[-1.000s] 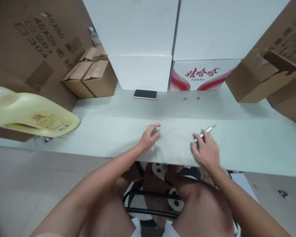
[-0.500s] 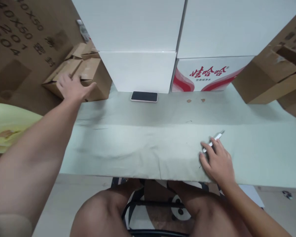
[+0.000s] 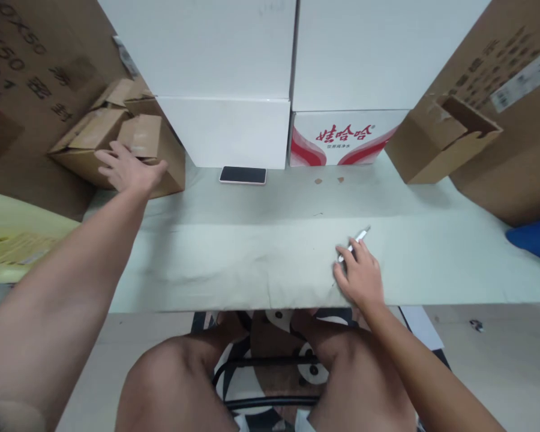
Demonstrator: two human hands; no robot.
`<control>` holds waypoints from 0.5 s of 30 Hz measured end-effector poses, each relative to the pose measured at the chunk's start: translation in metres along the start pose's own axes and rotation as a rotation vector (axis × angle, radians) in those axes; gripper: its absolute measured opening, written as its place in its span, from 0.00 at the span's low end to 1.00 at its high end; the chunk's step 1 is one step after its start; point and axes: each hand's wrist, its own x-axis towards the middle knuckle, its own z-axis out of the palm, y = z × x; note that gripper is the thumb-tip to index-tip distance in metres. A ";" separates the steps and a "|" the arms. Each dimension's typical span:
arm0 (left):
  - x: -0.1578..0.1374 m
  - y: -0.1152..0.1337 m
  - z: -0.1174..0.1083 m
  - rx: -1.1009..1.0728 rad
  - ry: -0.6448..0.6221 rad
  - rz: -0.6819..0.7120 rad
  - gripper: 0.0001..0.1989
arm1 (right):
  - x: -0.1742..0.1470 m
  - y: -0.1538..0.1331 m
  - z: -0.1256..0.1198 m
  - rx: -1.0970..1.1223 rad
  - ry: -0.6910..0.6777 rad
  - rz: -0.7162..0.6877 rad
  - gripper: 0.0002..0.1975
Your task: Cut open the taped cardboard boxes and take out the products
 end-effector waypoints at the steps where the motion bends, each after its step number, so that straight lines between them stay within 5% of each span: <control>1: -0.013 0.004 -0.008 0.001 0.027 -0.128 0.38 | 0.001 -0.001 -0.001 0.004 -0.002 0.007 0.21; 4: -0.062 0.012 -0.033 -0.018 0.067 -0.252 0.39 | 0.002 -0.001 -0.003 0.019 0.000 0.014 0.21; 10: -0.190 0.022 -0.072 0.004 0.102 -0.146 0.35 | 0.003 0.001 -0.003 0.062 0.028 0.017 0.22; 15: -0.285 0.044 -0.067 -0.047 0.101 0.095 0.30 | 0.002 -0.004 -0.004 0.105 0.013 0.039 0.21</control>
